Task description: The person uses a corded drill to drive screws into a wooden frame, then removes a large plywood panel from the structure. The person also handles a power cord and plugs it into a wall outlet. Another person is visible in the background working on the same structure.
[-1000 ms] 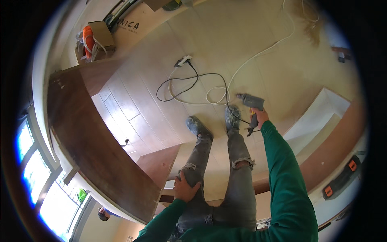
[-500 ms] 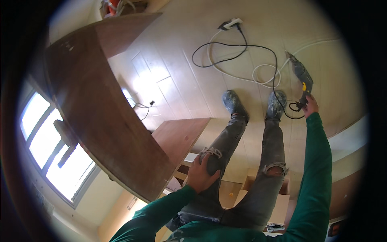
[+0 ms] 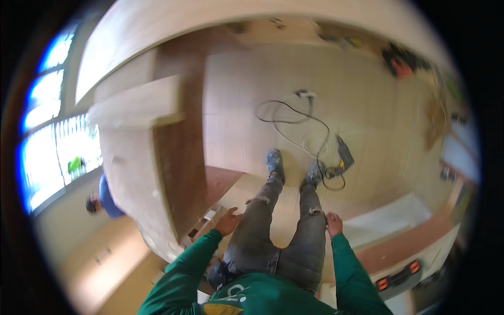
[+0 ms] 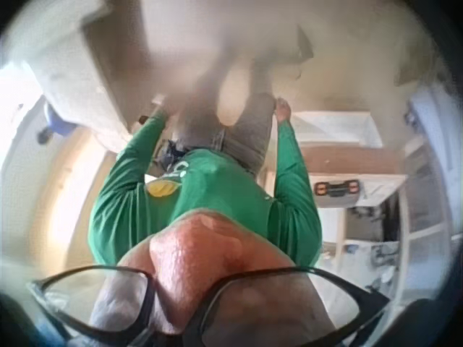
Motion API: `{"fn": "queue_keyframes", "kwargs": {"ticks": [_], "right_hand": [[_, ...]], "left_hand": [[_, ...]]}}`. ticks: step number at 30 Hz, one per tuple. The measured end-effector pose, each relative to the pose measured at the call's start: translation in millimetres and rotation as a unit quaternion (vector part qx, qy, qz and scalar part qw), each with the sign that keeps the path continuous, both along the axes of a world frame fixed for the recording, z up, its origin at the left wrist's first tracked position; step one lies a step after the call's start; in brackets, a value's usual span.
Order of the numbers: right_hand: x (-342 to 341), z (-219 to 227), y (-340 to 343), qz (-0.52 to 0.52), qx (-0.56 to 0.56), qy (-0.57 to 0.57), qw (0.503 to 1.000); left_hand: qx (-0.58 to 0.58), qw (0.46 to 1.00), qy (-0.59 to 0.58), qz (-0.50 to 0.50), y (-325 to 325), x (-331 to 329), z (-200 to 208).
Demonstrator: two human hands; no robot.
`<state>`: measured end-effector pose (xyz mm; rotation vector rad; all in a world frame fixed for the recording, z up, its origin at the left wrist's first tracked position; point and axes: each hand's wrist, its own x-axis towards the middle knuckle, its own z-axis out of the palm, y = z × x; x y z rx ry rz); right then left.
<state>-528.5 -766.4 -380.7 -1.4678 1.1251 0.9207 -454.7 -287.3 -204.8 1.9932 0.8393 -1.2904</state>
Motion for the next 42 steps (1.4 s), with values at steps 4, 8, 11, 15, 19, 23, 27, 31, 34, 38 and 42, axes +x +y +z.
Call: {"fn": "queue_keyframes", "kwargs": {"ticks": [4, 8, 11, 15, 19, 23, 27, 31, 34, 38, 42], "right_hand": [[30.3, 70.0, -62.1, 0.117, 0.082, 0.030, 0.989], [87.6, 71.9, -145.6, 0.163, 0.130, 0.071, 0.975], [156.9, 84.4, -160.6, 0.173, -0.003, -0.023, 0.985], [234.0, 126.9, -89.3, 0.211, -0.032, -0.139, 0.967], [228.1, 196.4, 66.5, 0.290, -0.015, -0.230, 0.929], [147.4, 259.1, 218.2, 0.343, 0.029, -0.285, 0.895], [73.8, 350.1, 354.2, 0.463, 0.071, -0.413, 0.781], [84.2, 405.6, 450.6, 0.420, 0.108, -0.443, 0.785], [128.5, 439.3, 534.7, 0.480, 0.067, -0.528, 0.697], [165.1, 471.4, 650.2, 0.436, 0.124, -0.582, 0.675], [197.2, 492.0, 773.4, 0.460, 0.124, -0.613, 0.631]], "left_hand": [[0.096, 0.990, -0.097, -0.044, 64.6, -64.9, 87.7], [0.179, 0.944, -0.143, 0.237, 65.6, -130.1, 164.9], [0.169, 0.919, -0.202, 0.293, 48.2, -179.8, 177.4], [0.117, 0.876, -0.286, 0.370, 56.7, -202.1, 181.6], [0.106, 0.841, -0.347, 0.401, 123.0, -245.1, 188.6], [0.109, 0.783, -0.430, 0.436, 230.6, -291.5, 172.0], [0.125, 0.708, -0.447, 0.532, 329.6, -332.8, 176.4], [0.168, 0.651, -0.511, 0.535, 416.5, -309.4, 206.6], [0.158, 0.592, -0.562, 0.556, 454.5, -265.7, 233.5], [0.171, 0.632, -0.575, 0.491, 518.7, -225.5, 249.9], [0.166, 0.629, -0.607, 0.456, 643.0, -142.3, 262.9]]}}
